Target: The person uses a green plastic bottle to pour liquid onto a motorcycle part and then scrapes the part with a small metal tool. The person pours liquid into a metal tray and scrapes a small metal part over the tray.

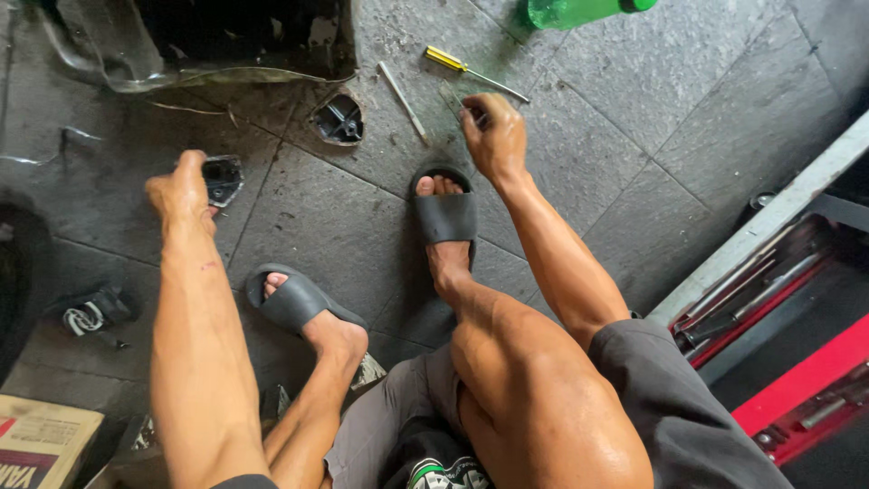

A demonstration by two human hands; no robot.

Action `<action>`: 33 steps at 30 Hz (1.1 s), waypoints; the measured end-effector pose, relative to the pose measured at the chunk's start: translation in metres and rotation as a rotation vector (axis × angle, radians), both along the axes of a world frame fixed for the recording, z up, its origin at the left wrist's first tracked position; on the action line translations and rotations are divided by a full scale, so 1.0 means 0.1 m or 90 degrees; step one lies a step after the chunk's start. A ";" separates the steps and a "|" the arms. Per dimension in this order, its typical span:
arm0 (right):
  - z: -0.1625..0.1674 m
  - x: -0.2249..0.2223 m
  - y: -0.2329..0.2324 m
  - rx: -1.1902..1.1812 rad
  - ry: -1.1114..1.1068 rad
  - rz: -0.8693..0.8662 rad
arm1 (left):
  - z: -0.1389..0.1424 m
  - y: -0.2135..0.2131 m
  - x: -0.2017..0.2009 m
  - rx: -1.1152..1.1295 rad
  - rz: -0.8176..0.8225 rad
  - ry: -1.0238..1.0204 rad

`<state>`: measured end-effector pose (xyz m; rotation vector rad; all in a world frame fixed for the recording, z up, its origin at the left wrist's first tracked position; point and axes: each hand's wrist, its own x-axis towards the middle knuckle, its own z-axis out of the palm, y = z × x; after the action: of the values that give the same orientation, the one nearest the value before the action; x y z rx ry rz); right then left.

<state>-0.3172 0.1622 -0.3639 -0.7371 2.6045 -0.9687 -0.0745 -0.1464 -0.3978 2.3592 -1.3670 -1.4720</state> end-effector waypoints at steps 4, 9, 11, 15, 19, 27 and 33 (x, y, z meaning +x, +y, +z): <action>0.01 0.12 -0.32 0.075 0.001 0.080 | 0.03 0.11 0.08 0.103 0.248 0.280; -0.07 0.20 -0.57 0.245 -0.002 0.138 | 0.04 0.37 0.17 0.273 0.307 0.595; -0.08 0.22 -0.61 0.237 -0.013 0.141 | 0.06 0.43 0.10 0.307 0.321 0.587; -0.05 0.20 -0.62 0.223 -0.034 0.137 | 0.24 0.50 -0.13 0.214 0.255 0.579; -0.02 -0.07 -0.90 -0.121 -0.041 0.016 | 0.50 0.39 -0.35 0.102 0.261 0.491; -0.22 -0.81 -1.74 -0.186 0.031 -0.061 | 0.66 -0.02 -0.87 -0.051 0.012 0.446; -0.15 -0.67 -1.73 -0.154 0.158 0.055 | 0.36 -0.40 -1.36 -0.156 -0.148 0.404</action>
<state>-0.3839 -0.0111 -0.3787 -1.0843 2.6600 -1.2511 -0.2110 -0.1867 -0.3622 1.4357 -1.5416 -1.7684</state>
